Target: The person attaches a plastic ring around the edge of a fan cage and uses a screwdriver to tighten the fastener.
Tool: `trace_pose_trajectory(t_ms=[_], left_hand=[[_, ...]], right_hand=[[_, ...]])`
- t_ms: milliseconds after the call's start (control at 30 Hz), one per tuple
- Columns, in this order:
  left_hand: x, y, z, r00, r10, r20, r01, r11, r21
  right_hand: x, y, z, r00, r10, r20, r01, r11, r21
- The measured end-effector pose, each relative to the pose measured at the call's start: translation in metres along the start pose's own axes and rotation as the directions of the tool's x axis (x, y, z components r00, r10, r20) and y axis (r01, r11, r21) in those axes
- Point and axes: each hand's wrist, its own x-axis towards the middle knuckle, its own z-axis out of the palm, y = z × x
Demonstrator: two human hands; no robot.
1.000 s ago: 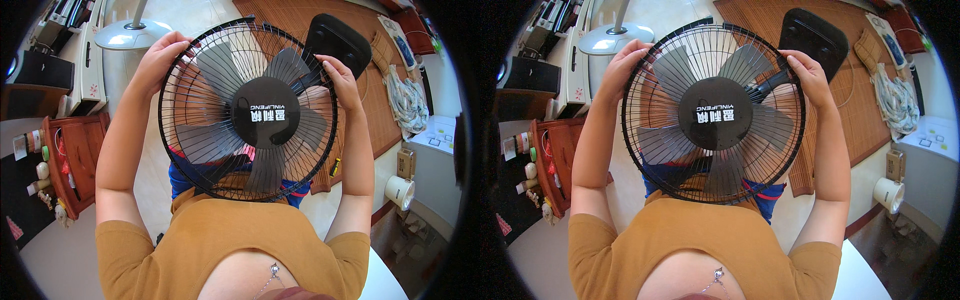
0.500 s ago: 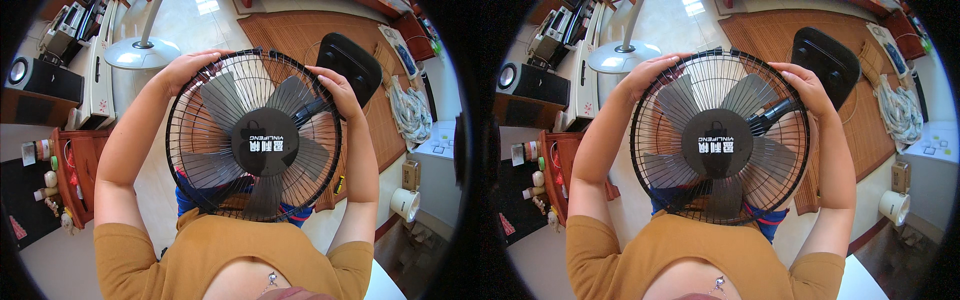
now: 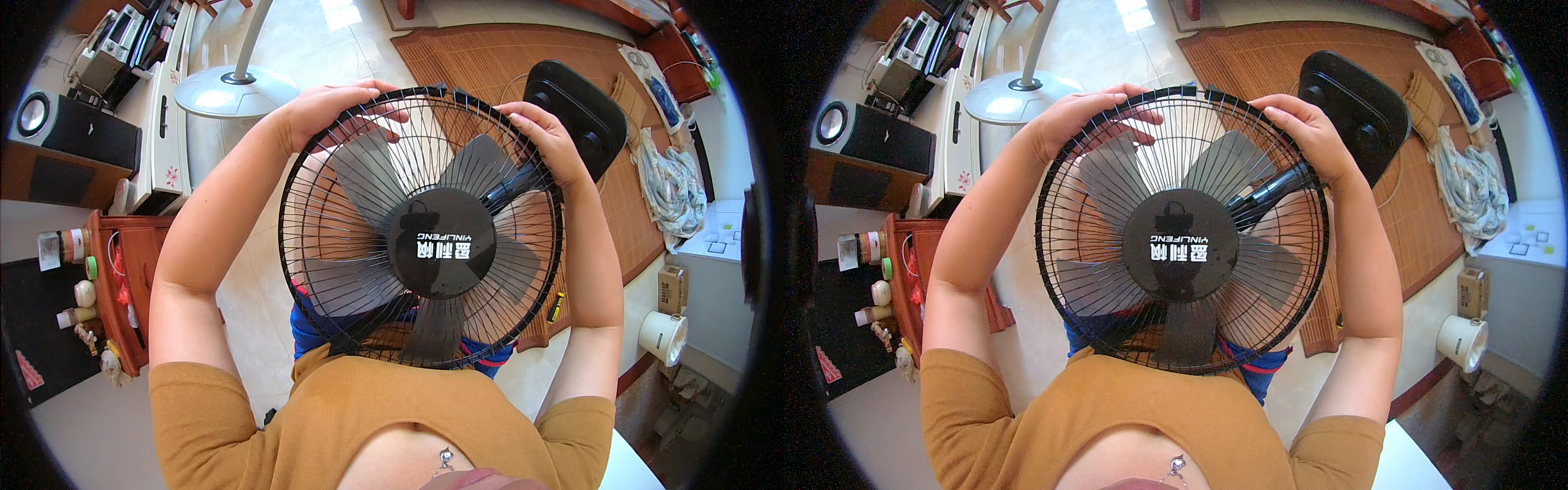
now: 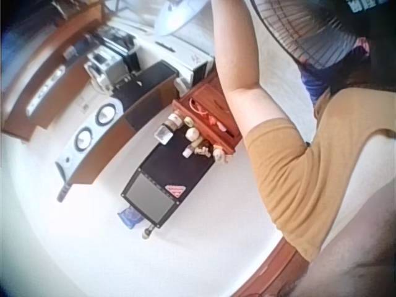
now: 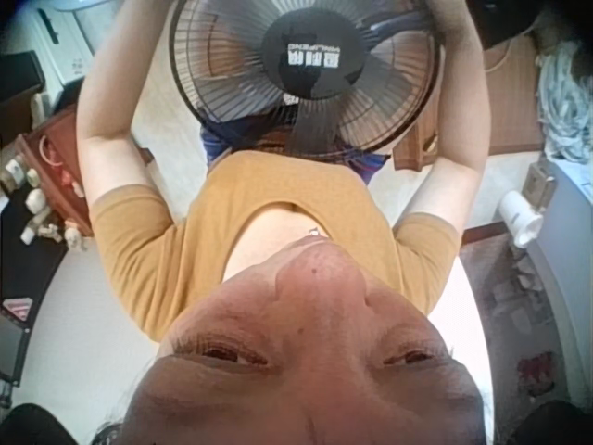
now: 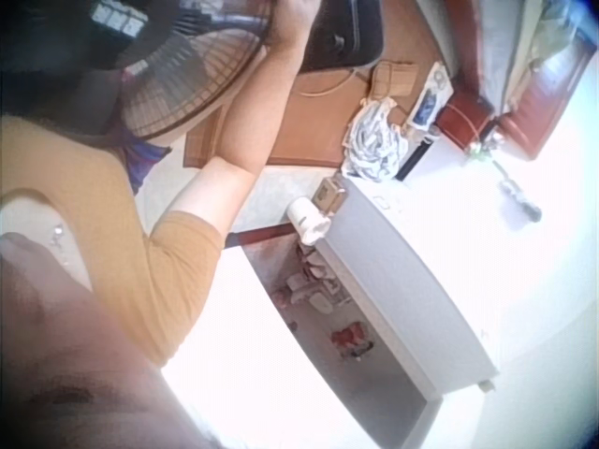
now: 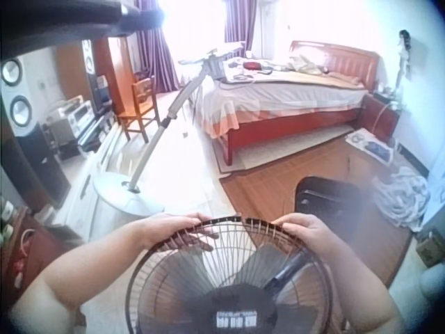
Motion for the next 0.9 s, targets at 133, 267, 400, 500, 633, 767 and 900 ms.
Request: trace_pose_trajectory(t_ms=[133,267,400,500,633,767,900], left_hand=[[-0.001,-0.016,-0.006,0.998,0.055,0.040,-0.051,0.994,-0.102],[-0.002,-0.018,-0.005,0.998,0.047,-0.035,-0.049,0.998,-0.045],[-0.001,-0.006,-0.007,1.000,-0.007,-0.028,0.010,0.995,0.104],[0.002,-0.006,-0.005,1.000,-0.010,-0.007,0.010,0.988,0.152],[0.004,-0.005,0.002,1.000,0.020,0.019,-0.022,0.996,0.081],[0.010,-0.006,-0.005,1.000,-0.015,0.013,0.013,0.990,0.141],[0.020,-0.002,-0.006,0.998,-0.067,0.008,0.066,0.992,0.110]], right_hand=[[0.000,0.003,0.002,0.998,0.046,0.031,-0.044,0.997,-0.056],[-0.001,0.005,0.003,1.000,0.005,0.008,-0.004,0.996,-0.092],[0.004,0.003,0.004,0.997,-0.063,0.040,0.070,0.981,-0.180],[0.005,0.007,0.005,0.998,-0.054,0.034,0.058,0.989,-0.136],[0.004,0.006,0.005,1.000,-0.014,0.019,0.016,0.993,-0.121],[0.007,0.005,0.005,1.000,0.006,0.031,-0.004,0.998,-0.064],[0.008,0.012,0.002,1.000,-0.022,0.020,0.023,0.999,-0.036]])
